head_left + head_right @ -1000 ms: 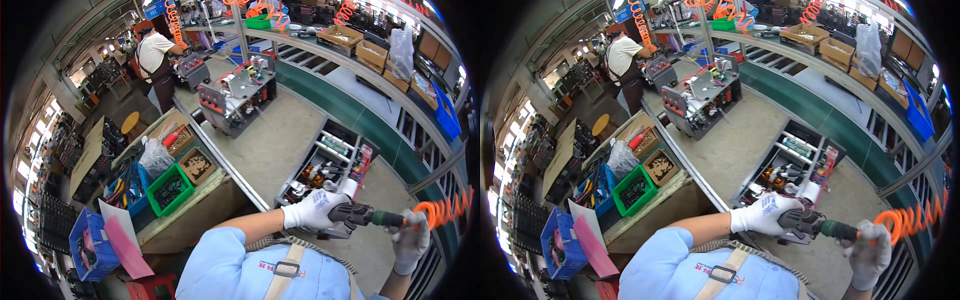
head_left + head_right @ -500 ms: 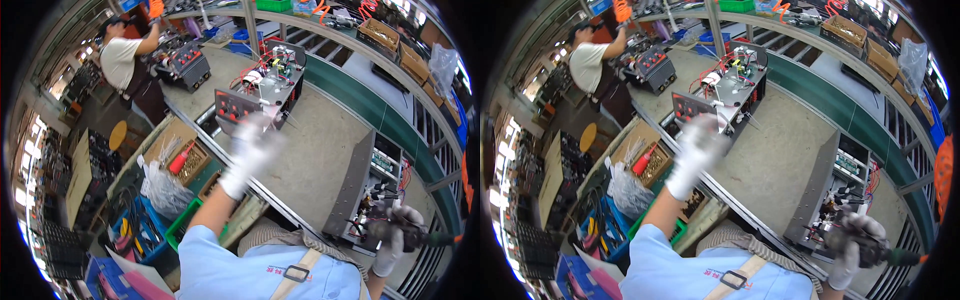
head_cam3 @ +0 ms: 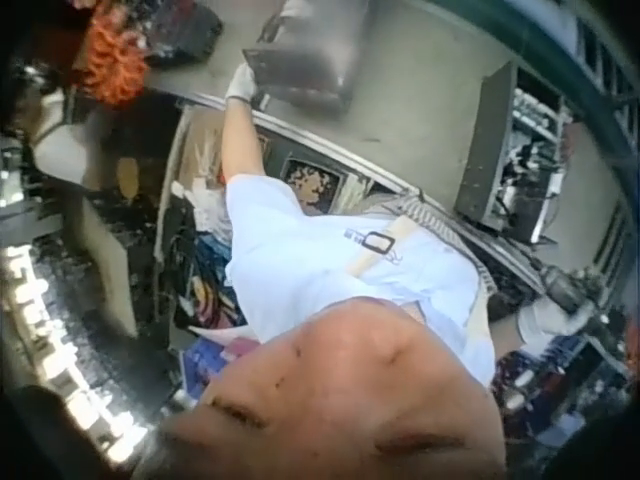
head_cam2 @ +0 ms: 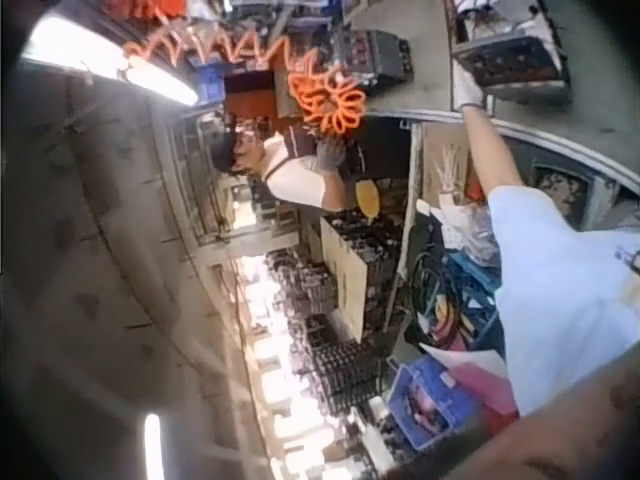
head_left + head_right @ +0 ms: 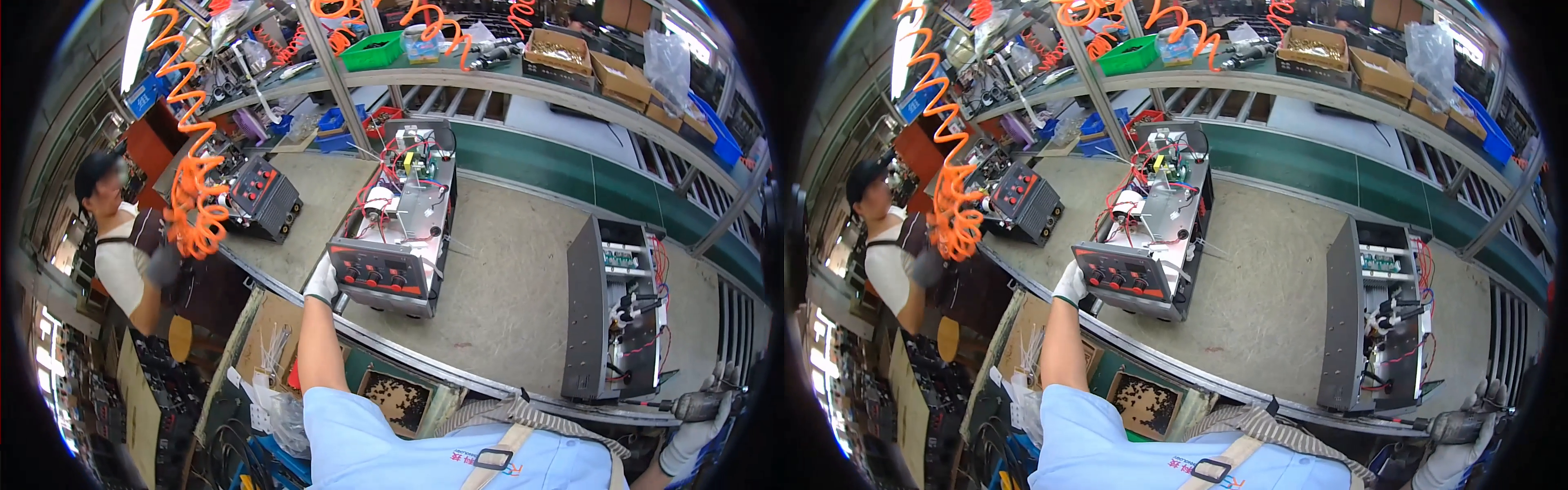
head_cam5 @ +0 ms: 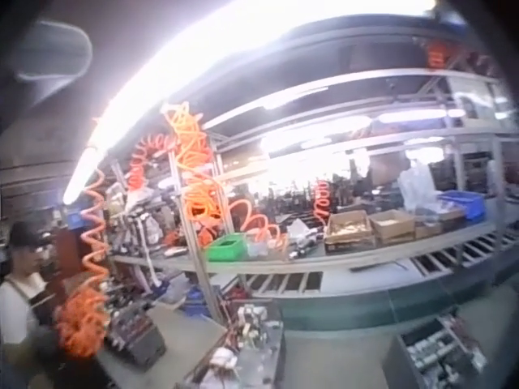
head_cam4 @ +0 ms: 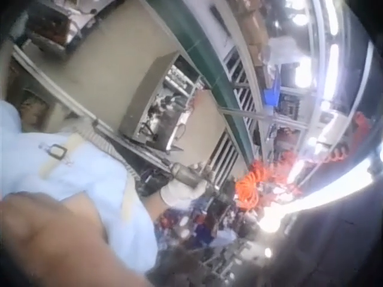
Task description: The person assembles electronic components by securing screws into an electronic housing and circuit board using a pneumatic screwdriver.
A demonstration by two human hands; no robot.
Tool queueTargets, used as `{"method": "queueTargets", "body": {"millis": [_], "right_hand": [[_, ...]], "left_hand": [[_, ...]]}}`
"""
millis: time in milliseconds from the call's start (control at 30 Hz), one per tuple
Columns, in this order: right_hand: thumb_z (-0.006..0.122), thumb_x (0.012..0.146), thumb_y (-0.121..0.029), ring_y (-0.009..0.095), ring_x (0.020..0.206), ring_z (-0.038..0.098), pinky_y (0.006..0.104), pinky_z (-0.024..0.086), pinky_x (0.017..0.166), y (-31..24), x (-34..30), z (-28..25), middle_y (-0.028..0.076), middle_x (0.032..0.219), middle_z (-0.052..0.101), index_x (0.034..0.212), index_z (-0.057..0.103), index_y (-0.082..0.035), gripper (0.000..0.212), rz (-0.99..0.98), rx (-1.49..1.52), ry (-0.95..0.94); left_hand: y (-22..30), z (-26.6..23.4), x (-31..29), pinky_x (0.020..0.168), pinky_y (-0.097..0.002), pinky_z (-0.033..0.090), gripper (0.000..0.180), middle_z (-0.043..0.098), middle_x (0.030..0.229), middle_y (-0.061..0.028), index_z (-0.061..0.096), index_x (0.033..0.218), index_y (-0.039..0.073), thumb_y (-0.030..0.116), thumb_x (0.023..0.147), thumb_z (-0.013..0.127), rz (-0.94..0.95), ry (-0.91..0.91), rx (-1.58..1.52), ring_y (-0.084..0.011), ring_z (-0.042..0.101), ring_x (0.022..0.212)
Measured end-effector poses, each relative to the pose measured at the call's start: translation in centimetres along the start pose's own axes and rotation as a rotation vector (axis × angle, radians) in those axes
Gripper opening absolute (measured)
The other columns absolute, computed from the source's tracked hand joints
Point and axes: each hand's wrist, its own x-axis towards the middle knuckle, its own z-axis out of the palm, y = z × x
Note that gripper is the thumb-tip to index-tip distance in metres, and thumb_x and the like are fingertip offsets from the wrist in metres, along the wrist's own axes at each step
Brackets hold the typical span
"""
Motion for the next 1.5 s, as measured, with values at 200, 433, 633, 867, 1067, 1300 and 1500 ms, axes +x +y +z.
{"method": "queueTargets", "body": {"millis": [200,433,633,867,1067,1300,1500], "right_hand": [[0.045,0.096,-0.022,0.025,0.130,0.041,0.0315,0.036,0.106,-0.5,1.5,1.3,0.014,0.140,0.043,0.138,0.038,0.001,0.048,0.001,0.053,-0.108],[0.049,0.094,-0.019,0.028,0.130,0.041,0.0319,0.045,0.099,1.5,2.8,2.9,0.014,0.139,0.043,0.136,0.039,0.002,0.048,0.077,0.147,-0.205],[0.048,0.094,-0.018,0.029,0.129,0.042,0.0324,0.046,0.099,1.7,3.7,4.3,0.015,0.137,0.044,0.136,0.039,0.003,0.048,0.100,0.143,-0.180],[0.049,0.093,-0.018,0.028,0.125,0.046,0.0317,0.047,0.095,4.6,5.0,5.0,0.016,0.134,0.047,0.135,0.040,0.002,0.047,0.116,0.126,-0.199],[0.048,0.094,-0.024,0.026,0.116,0.050,0.0314,0.048,0.088,4.1,5.9,1.8,0.017,0.134,0.047,0.135,0.038,0.006,0.051,0.318,0.225,-0.565],[0.044,0.095,-0.016,0.031,0.133,0.037,0.0380,0.038,0.107,7.3,5.3,5.8,0.019,0.141,0.040,0.136,0.037,0.007,0.047,0.217,0.003,0.015],[0.045,0.095,-0.017,0.031,0.134,0.036,0.0390,0.032,0.112,7.9,6.4,4.7,0.021,0.146,0.032,0.139,0.031,0.007,0.052,0.206,-0.066,0.073]], "left_hand": [[3.8,12.1,-5.8,0.070,-0.0281,0.052,0.023,0.068,0.093,-0.0067,0.064,0.103,0.004,0.017,0.093,0.047,-0.177,-0.083,0.208,-0.0163,0.065,0.080],[0.1,16.3,-9.6,0.059,-0.0290,0.054,0.014,0.067,0.083,-0.0075,0.065,0.098,0.002,0.008,0.089,0.056,-0.161,0.018,-0.066,-0.0157,0.065,0.069],[2.0,23.2,-16.2,0.061,-0.0221,0.044,0.011,0.063,0.076,0.0000,0.065,0.090,0.001,0.006,0.081,0.068,-0.012,-0.049,0.226,-0.0067,0.056,0.066],[1.8,25.6,-19.2,0.055,-0.0244,0.042,0.014,0.059,0.068,-0.0002,0.062,0.082,0.002,0.009,0.076,0.072,-0.092,-0.048,0.388,-0.0083,0.053,0.060],[-2.0,29.7,-20.8,0.070,-0.0443,0.049,0.036,0.065,0.083,-0.0210,0.066,0.084,0.003,0.037,0.076,0.059,0.034,-0.202,0.977,-0.0344,0.064,0.083],[1.2,28.8,-24.5,0.074,-0.0464,0.048,0.033,0.064,0.086,-0.0169,0.059,0.098,0.006,0.035,0.090,0.048,0.149,-0.287,1.252,-0.0349,0.063,0.082],[1.5,8.9,-26.9,0.073,-0.0388,0.051,0.020,0.065,0.092,-0.0160,0.064,0.097,0.008,0.024,0.088,0.054,-0.103,0.573,1.262,-0.0302,0.064,0.083]]}}
